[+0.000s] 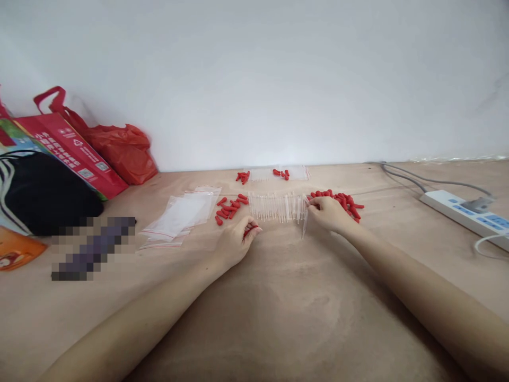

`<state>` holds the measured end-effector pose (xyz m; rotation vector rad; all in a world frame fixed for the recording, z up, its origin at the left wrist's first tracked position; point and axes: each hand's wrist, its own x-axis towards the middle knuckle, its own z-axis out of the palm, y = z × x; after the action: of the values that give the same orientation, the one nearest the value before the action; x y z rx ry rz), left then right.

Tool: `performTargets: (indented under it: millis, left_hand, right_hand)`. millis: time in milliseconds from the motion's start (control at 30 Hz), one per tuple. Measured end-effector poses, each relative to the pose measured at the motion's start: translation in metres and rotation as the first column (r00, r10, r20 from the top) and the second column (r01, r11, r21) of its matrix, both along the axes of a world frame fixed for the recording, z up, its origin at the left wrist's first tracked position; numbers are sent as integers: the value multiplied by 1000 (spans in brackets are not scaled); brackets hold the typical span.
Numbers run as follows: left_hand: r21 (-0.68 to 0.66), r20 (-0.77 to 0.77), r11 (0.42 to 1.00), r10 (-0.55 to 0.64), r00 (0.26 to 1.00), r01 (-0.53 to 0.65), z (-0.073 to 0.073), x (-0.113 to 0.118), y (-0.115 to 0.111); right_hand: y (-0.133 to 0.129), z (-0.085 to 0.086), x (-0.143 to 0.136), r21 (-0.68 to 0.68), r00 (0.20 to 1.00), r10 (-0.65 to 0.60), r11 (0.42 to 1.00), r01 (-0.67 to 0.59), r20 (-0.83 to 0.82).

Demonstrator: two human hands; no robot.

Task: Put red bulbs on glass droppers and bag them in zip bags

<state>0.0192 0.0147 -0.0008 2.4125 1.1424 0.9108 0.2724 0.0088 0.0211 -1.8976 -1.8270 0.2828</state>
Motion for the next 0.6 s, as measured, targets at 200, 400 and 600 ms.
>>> performTargets:
  millis: [200, 400, 600]
  left_hand:
    - [-62, 59, 998, 8, 998, -5, -5, 0, -1]
    - [33, 23, 999, 18, 1000, -18, -4, 0, -2]
    - [61, 49, 998, 13, 999, -16, -4, 1, -1]
  right_hand:
    - [-18, -19, -25, 301, 925, 360, 874, -381, 124]
    - [-35, -22, -37, 237, 835, 548, 818, -523, -50]
    - [-31, -22, -27, 152, 837, 528, 848, -508, -146]
